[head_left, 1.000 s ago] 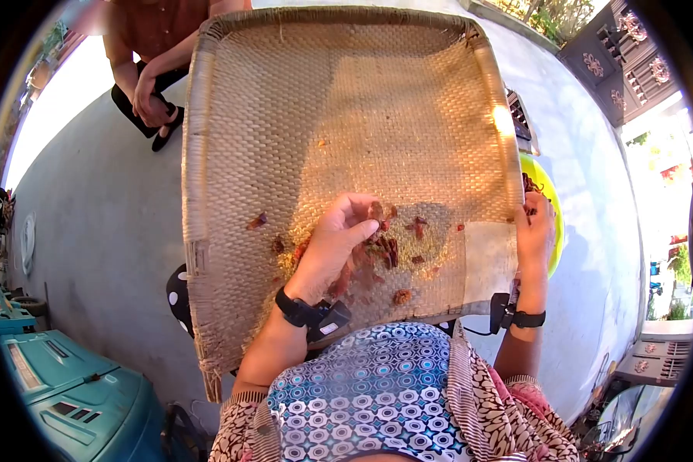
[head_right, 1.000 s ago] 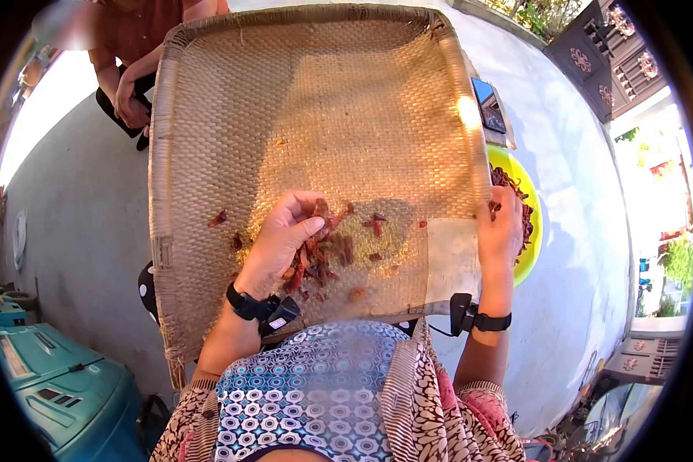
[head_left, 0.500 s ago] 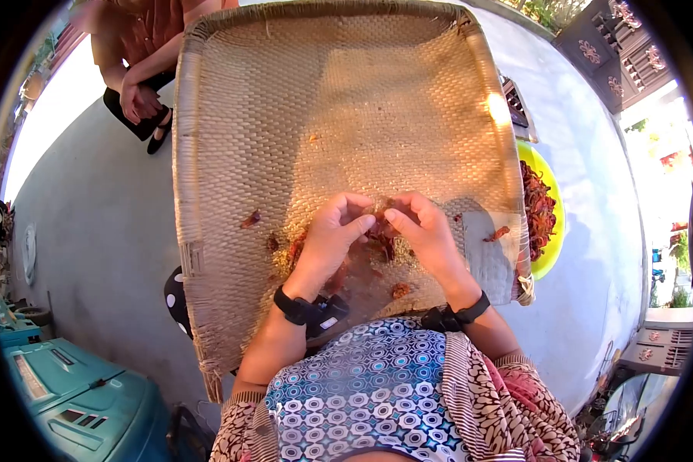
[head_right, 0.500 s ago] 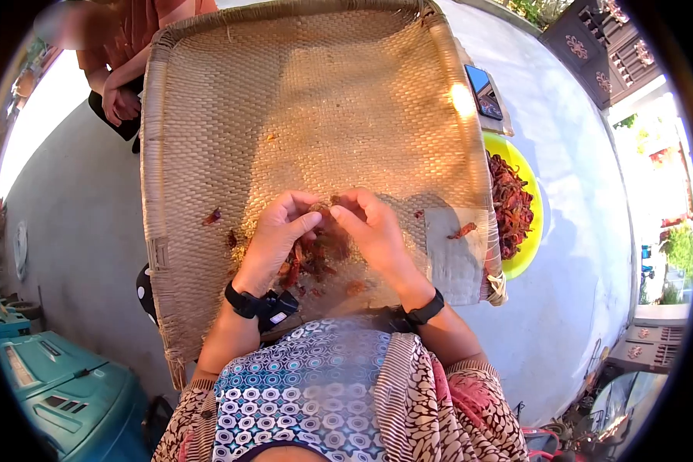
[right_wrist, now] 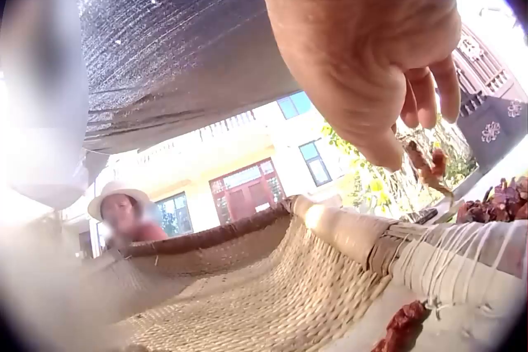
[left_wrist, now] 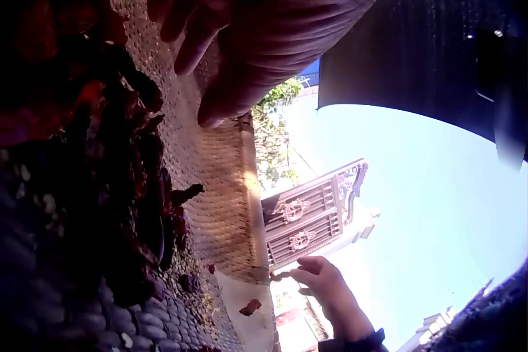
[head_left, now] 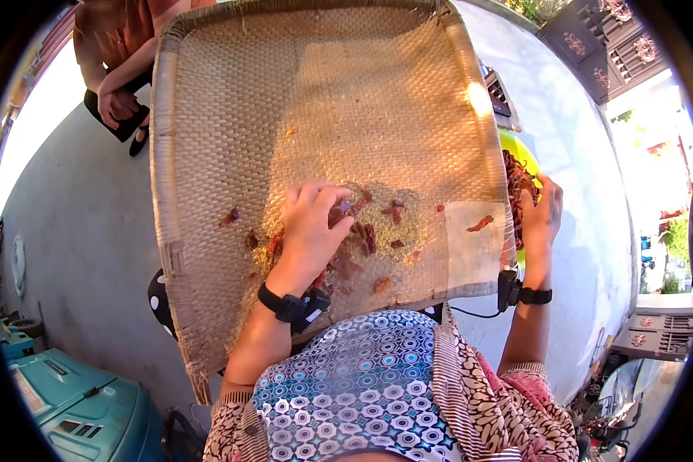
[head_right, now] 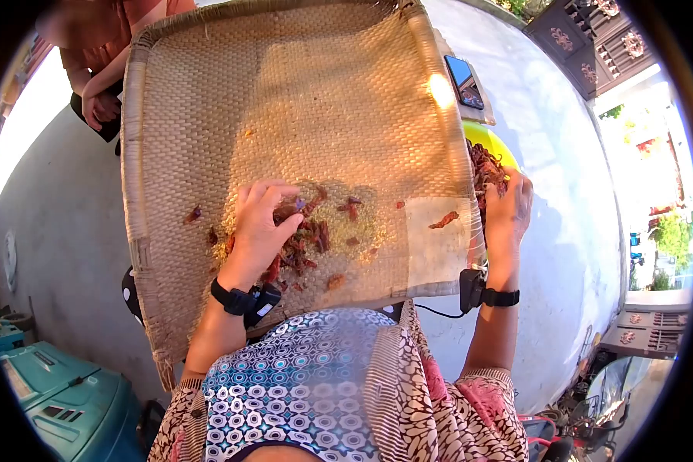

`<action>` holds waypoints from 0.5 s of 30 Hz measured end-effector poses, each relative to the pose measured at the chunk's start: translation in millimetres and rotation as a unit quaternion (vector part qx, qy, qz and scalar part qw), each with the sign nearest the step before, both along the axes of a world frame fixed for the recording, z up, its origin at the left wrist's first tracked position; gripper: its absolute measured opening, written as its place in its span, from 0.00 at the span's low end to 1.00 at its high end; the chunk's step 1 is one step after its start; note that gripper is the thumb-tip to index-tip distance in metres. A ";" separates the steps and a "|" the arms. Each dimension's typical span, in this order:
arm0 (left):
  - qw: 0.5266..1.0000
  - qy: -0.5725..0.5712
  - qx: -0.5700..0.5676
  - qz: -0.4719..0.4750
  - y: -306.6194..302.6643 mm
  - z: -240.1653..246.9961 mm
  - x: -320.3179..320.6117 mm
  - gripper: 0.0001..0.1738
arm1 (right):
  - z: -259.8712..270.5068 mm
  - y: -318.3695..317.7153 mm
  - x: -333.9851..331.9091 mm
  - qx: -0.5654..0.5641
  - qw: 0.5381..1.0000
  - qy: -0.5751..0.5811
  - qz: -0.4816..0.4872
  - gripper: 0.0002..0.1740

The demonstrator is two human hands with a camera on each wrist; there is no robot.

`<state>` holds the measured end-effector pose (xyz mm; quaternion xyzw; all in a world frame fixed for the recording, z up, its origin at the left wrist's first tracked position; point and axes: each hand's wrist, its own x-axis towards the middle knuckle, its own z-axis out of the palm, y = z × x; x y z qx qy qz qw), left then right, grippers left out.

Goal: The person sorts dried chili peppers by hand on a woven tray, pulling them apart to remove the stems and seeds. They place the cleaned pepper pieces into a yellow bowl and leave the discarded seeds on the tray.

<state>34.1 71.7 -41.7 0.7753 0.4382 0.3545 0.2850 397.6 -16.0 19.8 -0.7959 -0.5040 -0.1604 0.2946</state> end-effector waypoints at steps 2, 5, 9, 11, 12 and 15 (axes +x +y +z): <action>0.997 0.020 0.003 -0.071 -0.6 0.0 -1.5 0.19 | 5.9 -6.6 -27.6 -0.086 0.996 0.010 0.021 0.14; 0.980 0.099 0.016 -0.170 -5.9 -5.2 1.3 0.19 | -9.6 -24.0 -48.7 -0.272 0.957 0.057 0.089 0.13; 0.967 0.146 0.050 -0.204 -12.6 -17.0 7.2 0.23 | -32.5 -33.6 -51.4 -0.244 0.959 -0.021 0.140 0.10; 0.968 0.147 0.054 -0.198 -12.8 -19.0 8.2 0.20 | -35.9 -33.9 -48.7 -0.256 0.959 0.001 0.120 0.10; 0.968 0.148 0.045 -0.199 -10.7 -19.3 8.3 0.19 | -36.2 -33.5 -47.4 -0.262 0.959 0.011 0.109 0.10; 0.970 0.144 0.033 -0.191 -7.5 -18.1 8.3 0.17 | -28.5 -31.6 -44.4 -0.232 0.966 0.048 0.104 0.10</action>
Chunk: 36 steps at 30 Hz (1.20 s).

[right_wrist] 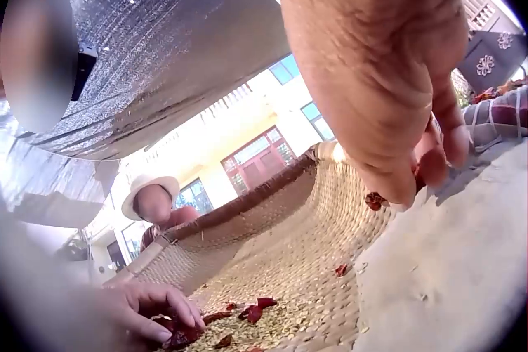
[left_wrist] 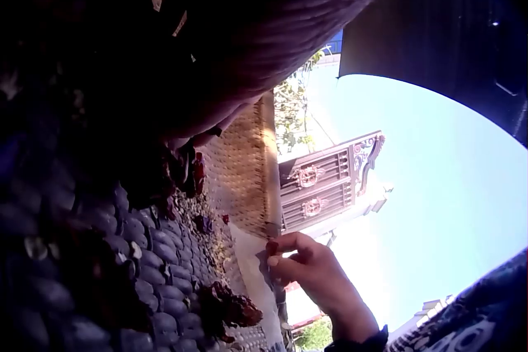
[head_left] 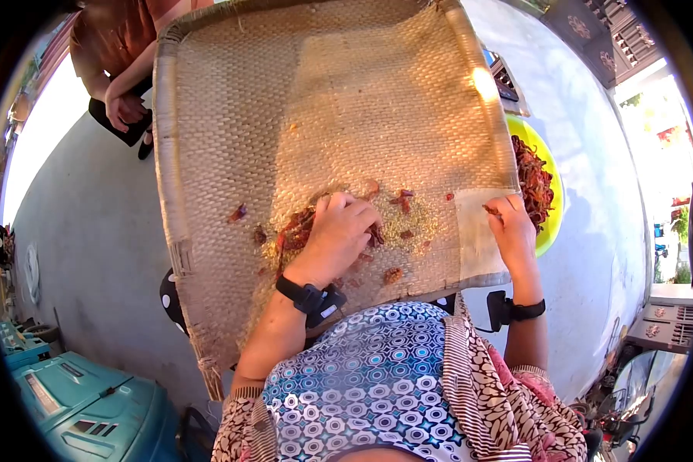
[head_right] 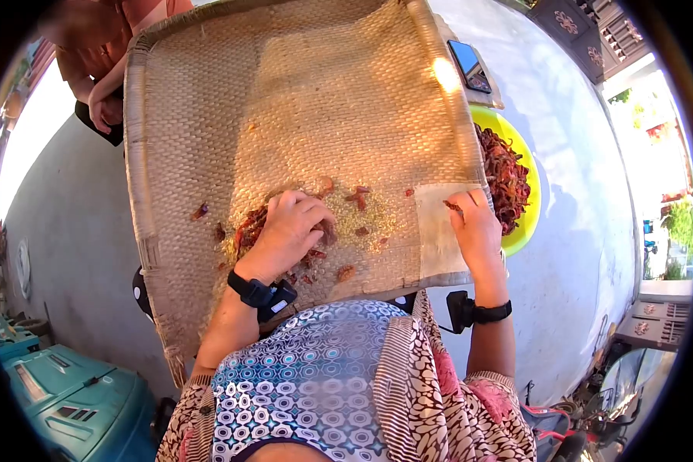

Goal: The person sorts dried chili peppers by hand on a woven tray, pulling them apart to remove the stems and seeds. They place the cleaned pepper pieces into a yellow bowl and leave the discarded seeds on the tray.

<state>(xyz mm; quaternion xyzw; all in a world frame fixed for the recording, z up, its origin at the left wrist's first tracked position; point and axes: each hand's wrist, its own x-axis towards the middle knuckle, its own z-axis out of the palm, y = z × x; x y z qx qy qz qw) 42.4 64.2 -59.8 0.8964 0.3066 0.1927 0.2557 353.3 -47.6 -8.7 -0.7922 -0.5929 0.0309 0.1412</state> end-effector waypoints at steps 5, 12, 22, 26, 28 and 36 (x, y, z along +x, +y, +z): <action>0.998 -0.038 -0.002 0.059 2.1 6.2 -1.2 0.14 | 31.4 18.2 21.4 0.176 0.976 -0.083 -0.098 0.10; 0.981 -0.108 -0.001 0.163 5.8 11.9 -3.7 0.13 | 29.7 12.7 -56.2 -0.114 0.949 0.253 0.149 0.16; 0.887 -0.267 -0.310 0.214 8.5 23.2 -7.4 0.11 | 11.9 36.1 -88.5 -0.109 0.923 0.183 0.321 0.09; 0.825 -0.375 -0.386 0.173 12.1 10.3 -7.7 0.10 | 42.3 48.6 -38.1 0.019 0.987 0.099 0.124 0.08; 0.807 -0.379 -0.426 0.157 11.6 16.0 -10.2 0.09 | 47.2 48.7 -2.1 0.083 0.995 0.031 0.055 0.08; 0.741 -0.407 -0.529 0.070 11.5 29.4 -15.5 0.08 | 20.9 51.1 -10.5 0.125 0.957 0.259 0.033 0.16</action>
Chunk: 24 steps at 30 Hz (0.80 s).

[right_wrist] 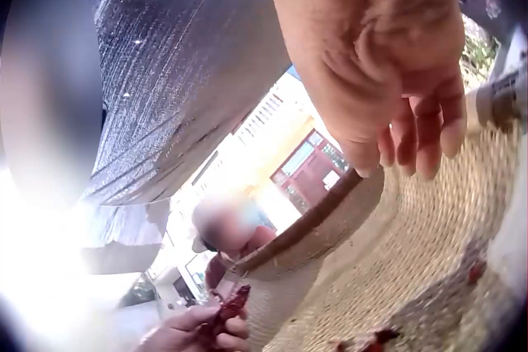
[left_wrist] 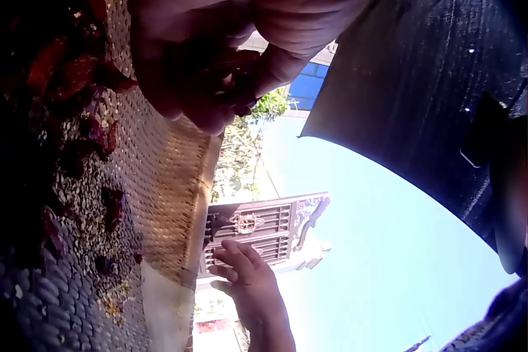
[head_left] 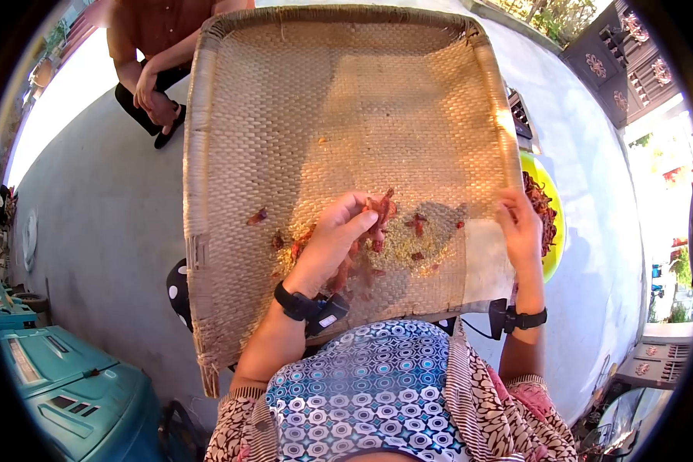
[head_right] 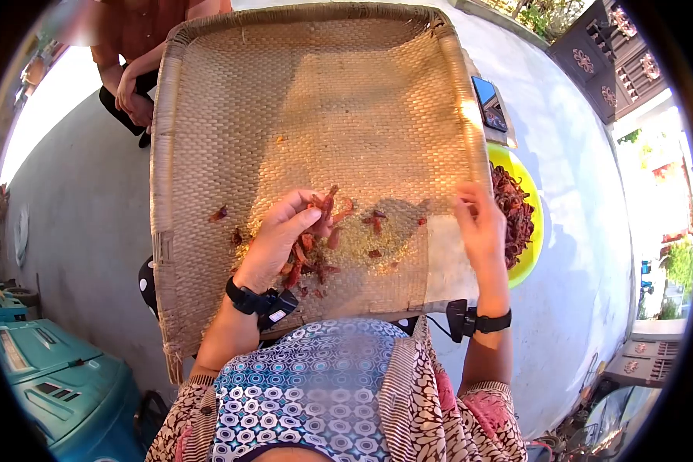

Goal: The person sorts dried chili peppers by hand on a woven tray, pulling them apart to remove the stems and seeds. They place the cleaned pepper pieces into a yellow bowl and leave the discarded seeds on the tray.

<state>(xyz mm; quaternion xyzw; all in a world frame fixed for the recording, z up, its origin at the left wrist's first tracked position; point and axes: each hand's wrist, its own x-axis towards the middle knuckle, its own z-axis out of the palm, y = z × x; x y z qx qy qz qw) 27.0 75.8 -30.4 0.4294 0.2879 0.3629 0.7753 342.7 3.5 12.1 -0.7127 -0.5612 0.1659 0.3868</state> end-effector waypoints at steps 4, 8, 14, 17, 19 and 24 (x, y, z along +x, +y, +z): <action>0.999 0.017 0.021 -0.039 -1.3 -3.3 2.5 0.09 | -7.2 19.3 -93.4 -0.097 0.951 0.232 0.183 0.16; 0.998 0.054 0.008 -0.036 -5.3 6.1 5.0 0.09 | -20.2 34.3 -117.9 -0.137 0.891 0.384 0.201 0.15; 0.992 0.125 -0.013 0.007 -0.2 -5.6 1.4 0.10 | -12.9 17.0 -63.6 0.003 0.981 0.196 0.006 0.10; 0.986 0.152 0.023 0.059 2.7 -14.7 1.6 0.10 | -0.4 2.0 -4.1 0.135 0.984 -0.044 -0.110 0.09; 0.981 0.158 0.051 0.100 1.7 -21.1 2.3 0.10 | 15.0 -8.9 22.4 0.064 0.956 -0.163 -0.235 0.09; 0.962 0.195 0.090 0.170 1.8 -20.7 6.2 0.12 | 0.6 -9.2 18.2 0.093 0.977 -0.099 -0.166 0.10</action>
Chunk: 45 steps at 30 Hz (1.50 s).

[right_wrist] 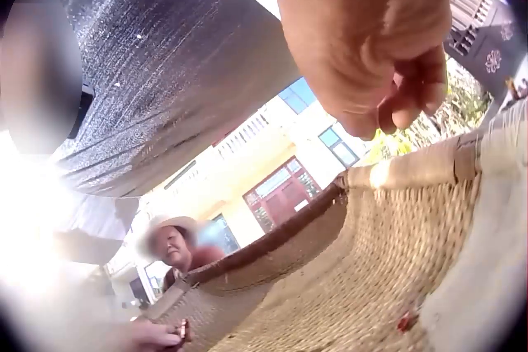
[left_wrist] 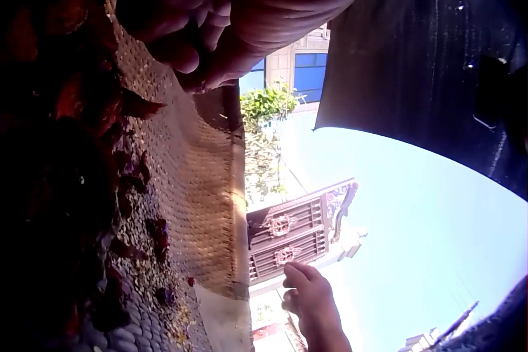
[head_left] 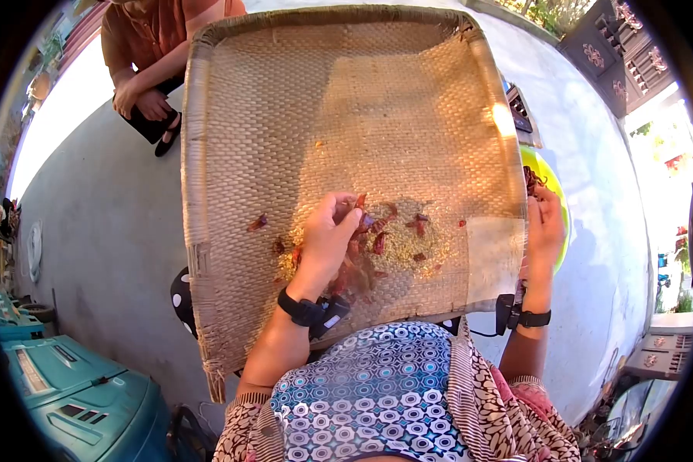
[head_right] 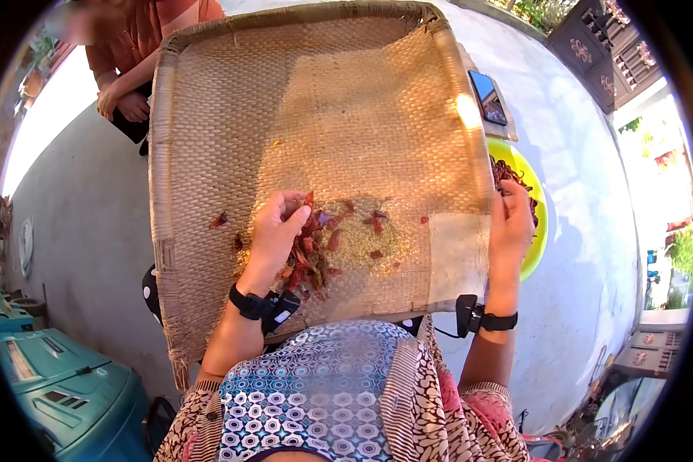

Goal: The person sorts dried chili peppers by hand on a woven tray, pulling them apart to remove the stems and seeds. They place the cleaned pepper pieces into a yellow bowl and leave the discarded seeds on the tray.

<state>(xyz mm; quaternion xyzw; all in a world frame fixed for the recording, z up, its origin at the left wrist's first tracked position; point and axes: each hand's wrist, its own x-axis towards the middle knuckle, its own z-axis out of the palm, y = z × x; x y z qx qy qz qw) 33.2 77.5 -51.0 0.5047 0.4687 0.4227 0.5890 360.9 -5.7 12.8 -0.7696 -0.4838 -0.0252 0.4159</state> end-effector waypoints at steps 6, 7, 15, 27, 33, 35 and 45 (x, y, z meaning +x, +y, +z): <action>1.000 0.029 -0.001 -0.002 3.3 3.1 -2.7 0.12 | -35.2 33.5 -109.5 -0.152 0.934 -0.090 0.309 0.12; 0.999 0.033 0.003 0.000 3.3 0.0 -2.8 0.12 | -39.5 38.5 -121.3 -0.151 0.924 -0.089 0.340 0.11; 0.999 0.035 -0.032 0.001 3.4 2.1 -2.8 0.12 | -60.4 52.3 -132.2 -0.136 0.932 -0.124 0.313 0.06; 0.994 -0.044 -0.043 -0.089 0.1 2.6 -3.0 0.13 | 8.3 9.0 20.6 -0.077 0.981 -0.135 -0.119 0.10; 0.989 0.002 -0.042 -0.142 -1.6 5.3 -0.7 0.15 | -8.1 25.1 -73.3 -0.144 0.949 0.181 0.216 0.16; 0.987 -0.006 -0.048 -0.156 -2.6 8.6 0.1 0.16 | -1.7 32.9 -119.2 -0.188 0.914 0.167 0.318 0.17; 0.995 0.006 0.040 -0.089 -1.9 -8.6 0.8 0.14 | -4.0 37.4 -115.7 -0.105 0.949 0.148 0.259 0.07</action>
